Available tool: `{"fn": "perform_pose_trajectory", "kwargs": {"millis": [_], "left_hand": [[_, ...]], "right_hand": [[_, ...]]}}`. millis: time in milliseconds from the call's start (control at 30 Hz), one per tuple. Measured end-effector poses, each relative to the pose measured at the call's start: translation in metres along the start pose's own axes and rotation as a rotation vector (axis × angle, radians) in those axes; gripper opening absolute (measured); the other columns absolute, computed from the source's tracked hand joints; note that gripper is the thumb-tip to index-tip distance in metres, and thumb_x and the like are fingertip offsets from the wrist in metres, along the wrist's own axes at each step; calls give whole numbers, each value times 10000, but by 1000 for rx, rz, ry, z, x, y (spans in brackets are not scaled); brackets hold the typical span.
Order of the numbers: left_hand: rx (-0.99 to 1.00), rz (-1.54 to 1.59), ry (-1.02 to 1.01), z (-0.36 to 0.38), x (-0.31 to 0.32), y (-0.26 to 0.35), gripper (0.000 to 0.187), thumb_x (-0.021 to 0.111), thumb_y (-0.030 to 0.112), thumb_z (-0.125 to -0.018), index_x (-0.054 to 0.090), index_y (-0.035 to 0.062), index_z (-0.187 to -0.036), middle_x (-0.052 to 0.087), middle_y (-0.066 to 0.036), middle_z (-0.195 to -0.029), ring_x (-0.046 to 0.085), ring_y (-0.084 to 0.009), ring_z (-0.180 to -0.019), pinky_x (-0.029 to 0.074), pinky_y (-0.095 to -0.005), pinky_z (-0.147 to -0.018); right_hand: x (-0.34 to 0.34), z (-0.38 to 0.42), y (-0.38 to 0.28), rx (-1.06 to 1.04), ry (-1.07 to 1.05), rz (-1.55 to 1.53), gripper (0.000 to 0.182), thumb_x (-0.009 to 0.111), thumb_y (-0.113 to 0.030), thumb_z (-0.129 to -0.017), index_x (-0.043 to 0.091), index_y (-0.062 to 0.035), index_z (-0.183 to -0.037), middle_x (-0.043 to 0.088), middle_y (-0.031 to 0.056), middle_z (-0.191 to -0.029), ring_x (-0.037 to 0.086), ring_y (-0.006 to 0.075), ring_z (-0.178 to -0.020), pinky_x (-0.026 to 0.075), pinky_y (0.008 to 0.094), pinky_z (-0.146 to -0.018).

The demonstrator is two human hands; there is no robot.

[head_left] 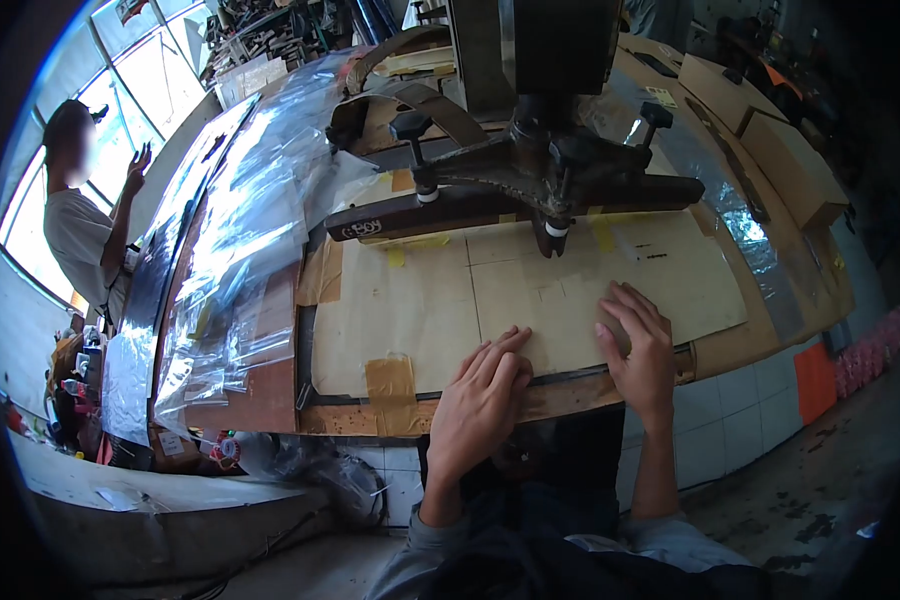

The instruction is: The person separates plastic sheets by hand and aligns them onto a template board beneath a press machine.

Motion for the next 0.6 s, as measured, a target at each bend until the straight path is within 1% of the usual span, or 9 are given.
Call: {"fn": "perform_pose_trajectory", "kwargs": {"millis": [67,167,267,367,467,567,600], "left_hand": [[-7,-1,-29,2,3,-2,89,539,108,-913,534,38,-967,538,-128,-1292,480,-272,-1268,378,-409,-1054],[-6,-29,-37,2,4,-2,86,540,114,-916,539,40,-960,531,-130,-1309,472,-270,-1280,376,-411,-1059],[-1,-44,-53,3,5,-1,83,541,117,-919,543,41,-953,521,-133,-1331,460,-268,-1294,368,-411,-1066],[13,-41,-62,2,3,1,83,543,122,-920,546,44,-951,507,-141,-1352,452,-271,-1302,364,-415,-1069],[10,-53,-48,3,3,1,84,550,126,-914,551,53,-954,546,-114,-1304,453,-267,-1301,358,-414,-1074],[12,-12,-26,2,1,0,85,599,90,-849,564,42,-910,634,-93,-1169,512,-293,-1238,410,-406,-1004],[10,8,-24,2,0,0,86,603,90,-845,573,46,-912,644,-78,-1119,535,-289,-1186,420,-399,-971]], "right_hand": [[-1,1,-8,-50,3,54,274,681,-164,-831,657,-28,-1067,639,124,-1190,564,264,-1171,419,405,-954],[0,1,-6,-47,-27,20,236,699,-178,-819,673,-33,-1003,674,118,-1116,596,250,-1133,423,399,-944],[-5,5,-6,-80,36,-53,160,707,-190,-811,689,-43,-871,713,99,-973,657,231,-1000,438,382,-912],[-9,5,-16,-194,32,-125,197,722,-229,-802,674,-57,-718,717,71,-820,684,219,-813,471,360,-831],[-13,11,-16,-269,28,-265,293,721,-288,-802,646,-77,-614,683,49,-678,658,201,-642,494,328,-716],[-13,13,-11,-257,-29,-421,379,701,-332,-820,608,-84,-549,637,29,-583,629,189,-554,490,301,-627],[-13,14,-10,-273,-45,-457,390,691,-334,-828,604,-87,-540,626,25,-567,625,186,-545,489,295,-619]]}}
Point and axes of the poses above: each hand's wrist, its own z-axis away from the middle knuckle, its own x-axis out of the palm, y = z × x, the point moved 7 cm from there along -z, towards the middle knuckle
